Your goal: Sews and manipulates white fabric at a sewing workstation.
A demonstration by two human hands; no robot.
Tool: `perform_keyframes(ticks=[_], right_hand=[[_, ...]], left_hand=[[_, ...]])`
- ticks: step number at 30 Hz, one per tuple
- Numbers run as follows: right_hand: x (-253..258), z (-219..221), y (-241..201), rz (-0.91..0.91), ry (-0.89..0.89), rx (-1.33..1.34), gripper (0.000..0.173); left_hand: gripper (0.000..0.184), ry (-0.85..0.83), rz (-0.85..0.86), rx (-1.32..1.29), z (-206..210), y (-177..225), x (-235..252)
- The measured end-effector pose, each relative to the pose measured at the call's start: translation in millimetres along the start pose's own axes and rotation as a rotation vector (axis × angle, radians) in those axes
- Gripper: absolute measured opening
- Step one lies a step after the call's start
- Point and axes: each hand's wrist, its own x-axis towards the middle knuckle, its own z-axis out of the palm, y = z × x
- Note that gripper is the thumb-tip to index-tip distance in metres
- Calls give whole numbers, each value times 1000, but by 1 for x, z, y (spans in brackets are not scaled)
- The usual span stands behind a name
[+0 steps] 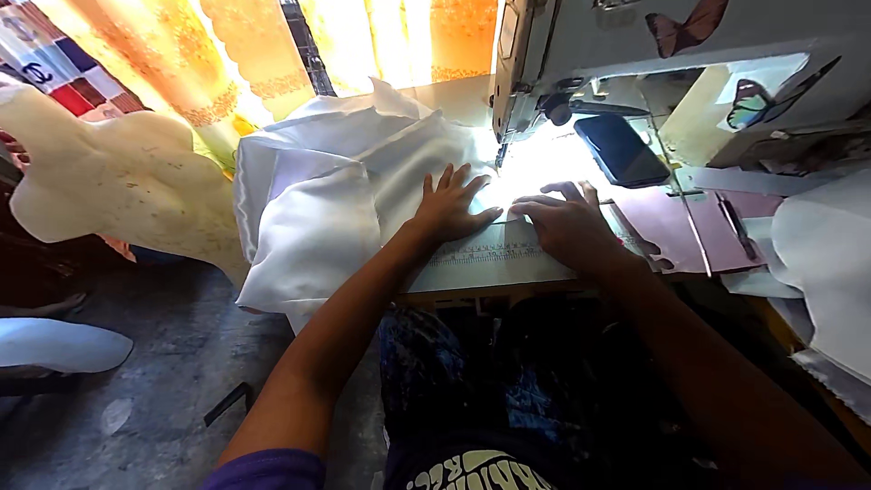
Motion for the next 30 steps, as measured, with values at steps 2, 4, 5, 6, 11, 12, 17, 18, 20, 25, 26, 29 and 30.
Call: perform_keyframes(ticks=[2, 4, 5, 6, 11, 12, 17, 18, 20, 25, 26, 29, 30], right_hand=[[4, 0, 3, -2, -17, -1, 36], [7, 2, 7, -9, -5, -6, 36], [8, 4, 8, -6, -2, -8, 37], [9, 3, 8, -1, -5, -7, 37], [17, 5, 13, -31, 10, -4, 32], [18, 5, 14, -32, 3, -16, 32], [26, 5, 16, -19, -23, -41, 31], [28, 5, 17, -20, -30, -48, 31], [31, 6, 20, -22, -39, -60, 31], [31, 10, 19, 17, -48, -115, 32], [27, 7, 17, 44, -52, -116, 32], [7, -20, 24, 155, 51, -111, 33], [-2, -33, 34, 206, 123, -125, 35]], left_hand=[[69, 6, 9, -6, -1, -3, 4], [69, 14, 29, 0, -2, -6, 9], [70, 15, 40, 8, -2, -7, 11], [70, 24, 53, 12, -1, -9, 13], [79, 136, 171, -61, 2, -18, 24], [84, 154, 196, -84, -1, -17, 26], [86, 110, 279, -175, -5, -21, 40], [83, 101, 280, -173, -5, -22, 42], [79, 69, 259, -155, -6, -22, 45], [75, 37, 234, -108, -7, -25, 50], [74, 26, 225, -104, -7, -26, 51], [75, 11, 209, -113, -9, -28, 57], [75, 2, 207, -121, -10, -29, 59]])
